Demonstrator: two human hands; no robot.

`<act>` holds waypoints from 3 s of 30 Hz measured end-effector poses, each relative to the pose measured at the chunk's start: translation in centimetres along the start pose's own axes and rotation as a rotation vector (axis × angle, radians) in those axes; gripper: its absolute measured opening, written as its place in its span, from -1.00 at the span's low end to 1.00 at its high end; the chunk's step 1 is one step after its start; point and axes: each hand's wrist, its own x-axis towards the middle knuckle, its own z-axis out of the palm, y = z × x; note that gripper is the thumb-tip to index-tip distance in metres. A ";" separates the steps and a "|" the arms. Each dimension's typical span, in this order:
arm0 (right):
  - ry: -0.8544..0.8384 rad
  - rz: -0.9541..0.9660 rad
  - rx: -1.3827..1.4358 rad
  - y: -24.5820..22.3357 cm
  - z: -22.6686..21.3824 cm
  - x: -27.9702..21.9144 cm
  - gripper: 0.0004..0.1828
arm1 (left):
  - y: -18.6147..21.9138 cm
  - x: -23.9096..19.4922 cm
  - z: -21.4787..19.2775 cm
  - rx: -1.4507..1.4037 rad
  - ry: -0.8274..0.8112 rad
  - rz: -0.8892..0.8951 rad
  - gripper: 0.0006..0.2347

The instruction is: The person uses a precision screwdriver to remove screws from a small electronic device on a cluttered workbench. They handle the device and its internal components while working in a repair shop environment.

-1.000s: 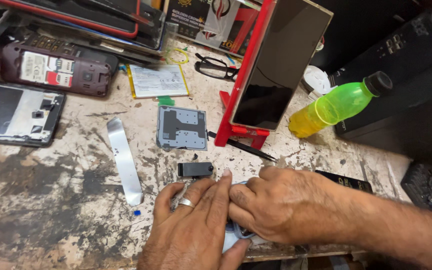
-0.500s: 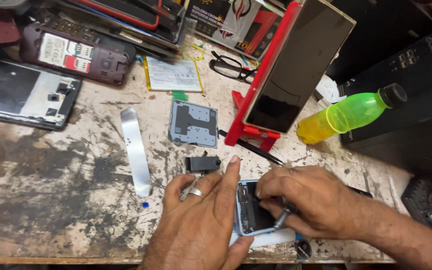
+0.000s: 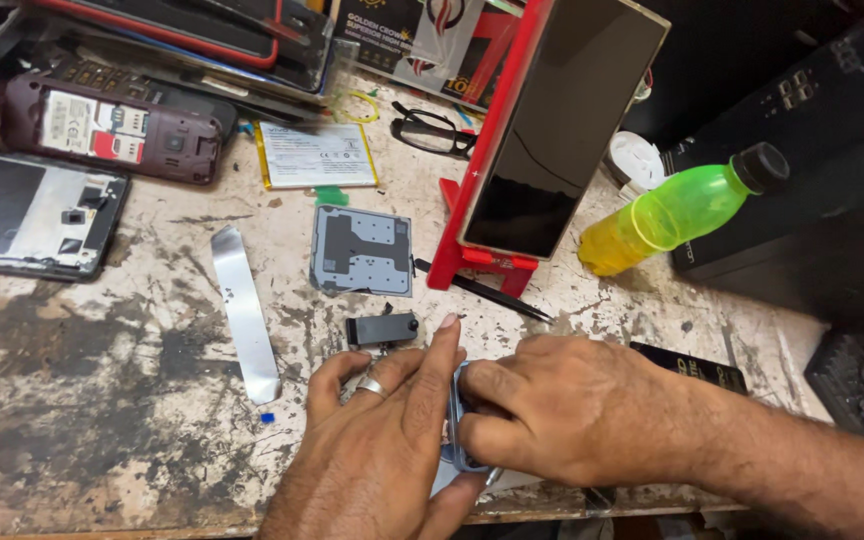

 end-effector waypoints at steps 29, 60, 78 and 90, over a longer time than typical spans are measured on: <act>-0.022 0.045 -0.206 -1.5 -1.1 -0.1 -0.62 | 0.7 -0.4 -0.8 0.030 0.057 0.052 -0.03; 0.277 0.161 0.312 -0.8 -0.2 -0.9 -0.61 | 0.6 -0.8 -1.3 0.019 0.107 0.103 -0.08; 0.006 -0.051 -0.091 -0.5 0.1 0.8 -0.78 | -0.1 -0.2 -0.7 -0.049 0.016 0.038 -0.01; 0.105 0.074 0.164 0.8 0.8 -0.3 -0.83 | 0.1 -0.2 -0.9 -0.011 0.006 0.037 -0.04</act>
